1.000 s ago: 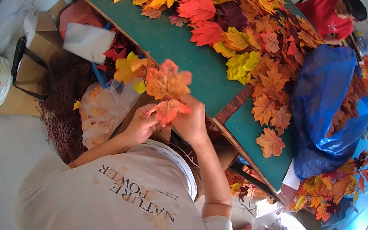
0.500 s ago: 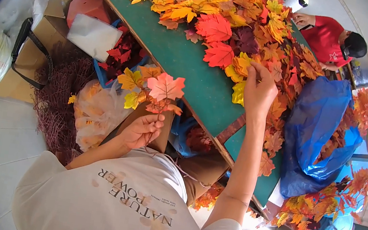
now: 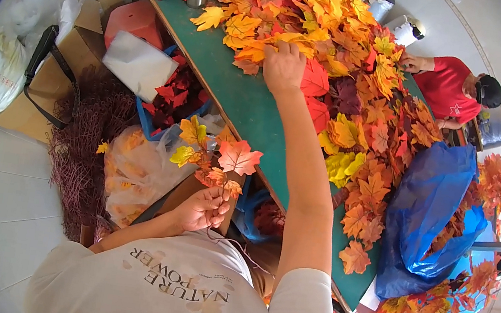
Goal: Attaching colorful artificial maple leaves to a plastic branch stem.
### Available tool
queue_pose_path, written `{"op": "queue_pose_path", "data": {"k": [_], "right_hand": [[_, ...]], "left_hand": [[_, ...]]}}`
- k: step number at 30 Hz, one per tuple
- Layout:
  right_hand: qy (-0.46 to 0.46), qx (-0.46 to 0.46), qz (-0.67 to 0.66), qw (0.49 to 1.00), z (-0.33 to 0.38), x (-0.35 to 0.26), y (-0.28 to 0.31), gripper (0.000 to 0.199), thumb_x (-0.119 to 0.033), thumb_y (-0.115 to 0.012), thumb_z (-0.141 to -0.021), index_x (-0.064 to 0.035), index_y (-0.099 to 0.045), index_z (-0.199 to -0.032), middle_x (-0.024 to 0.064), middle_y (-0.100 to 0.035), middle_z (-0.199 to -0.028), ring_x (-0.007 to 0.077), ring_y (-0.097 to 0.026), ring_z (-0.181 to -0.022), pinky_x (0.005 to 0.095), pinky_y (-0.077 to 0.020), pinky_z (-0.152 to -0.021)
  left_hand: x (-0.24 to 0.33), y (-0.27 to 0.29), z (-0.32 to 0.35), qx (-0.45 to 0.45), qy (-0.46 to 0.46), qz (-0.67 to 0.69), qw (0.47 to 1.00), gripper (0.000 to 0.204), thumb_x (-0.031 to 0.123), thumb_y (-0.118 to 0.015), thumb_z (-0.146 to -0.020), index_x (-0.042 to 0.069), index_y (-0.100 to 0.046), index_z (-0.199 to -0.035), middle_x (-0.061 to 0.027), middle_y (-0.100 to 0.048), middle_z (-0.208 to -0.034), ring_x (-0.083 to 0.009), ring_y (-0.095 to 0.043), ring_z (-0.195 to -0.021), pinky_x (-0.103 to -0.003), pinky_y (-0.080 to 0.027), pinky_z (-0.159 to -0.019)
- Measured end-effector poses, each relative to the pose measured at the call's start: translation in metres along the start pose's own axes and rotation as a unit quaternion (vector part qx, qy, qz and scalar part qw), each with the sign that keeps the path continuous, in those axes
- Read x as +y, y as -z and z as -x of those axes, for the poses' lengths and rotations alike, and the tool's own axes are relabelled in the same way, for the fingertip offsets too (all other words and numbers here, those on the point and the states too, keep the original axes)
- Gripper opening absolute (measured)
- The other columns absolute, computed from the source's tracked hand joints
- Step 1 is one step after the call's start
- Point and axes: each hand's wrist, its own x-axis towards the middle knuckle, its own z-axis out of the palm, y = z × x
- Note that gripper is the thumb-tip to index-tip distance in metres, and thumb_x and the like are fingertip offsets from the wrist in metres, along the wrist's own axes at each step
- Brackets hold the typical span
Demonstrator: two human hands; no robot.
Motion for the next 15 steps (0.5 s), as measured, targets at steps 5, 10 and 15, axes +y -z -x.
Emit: {"op": "queue_pose_path", "data": {"k": [5, 10, 15], "right_hand": [[0.035, -0.034, -0.129, 0.990, -0.014, 0.017, -0.016, 0.026, -0.013, -0.059, -0.072, -0.0095, -0.066, -0.096, 0.0146, -0.062, -0.099, 0.0309, -0.057, -0.097, 0.0421, -0.0468, -0.081], [-0.059, -0.017, -0.082, 0.995, -0.033, 0.061, -0.062, 0.020, -0.012, -0.051, -0.078, -0.0030, -0.066, -0.088, 0.0203, -0.063, -0.091, 0.0350, -0.062, -0.084, 0.0421, -0.0518, -0.072], [-0.097, -0.139, 0.091, 0.981, -0.046, 0.036, -0.065, 0.019, -0.013, -0.049, -0.087, -0.0033, -0.063, -0.096, 0.0170, -0.060, -0.100, 0.0295, -0.064, -0.091, 0.0381, -0.0546, -0.068]], "left_hand": [[0.006, 0.006, 0.004, 0.014, -0.018, 0.014, 1.000, 0.016, 0.018, -0.055, -0.091, 0.010, -0.051, -0.104, -0.0029, -0.054, -0.088, -0.0116, -0.053, -0.064, -0.025, -0.044, -0.059], [0.012, 0.011, -0.003, 0.021, -0.014, 0.011, 1.000, 0.019, 0.018, -0.056, -0.091, 0.008, -0.054, -0.106, -0.0012, -0.051, -0.087, -0.0097, -0.047, -0.061, -0.022, -0.040, -0.056], [0.018, 0.014, -0.002, 0.055, -0.001, -0.038, 0.998, 0.015, 0.011, -0.053, -0.092, 0.005, -0.054, -0.106, 0.0000, -0.049, -0.084, -0.0082, -0.045, -0.060, -0.021, -0.036, -0.052]]}}
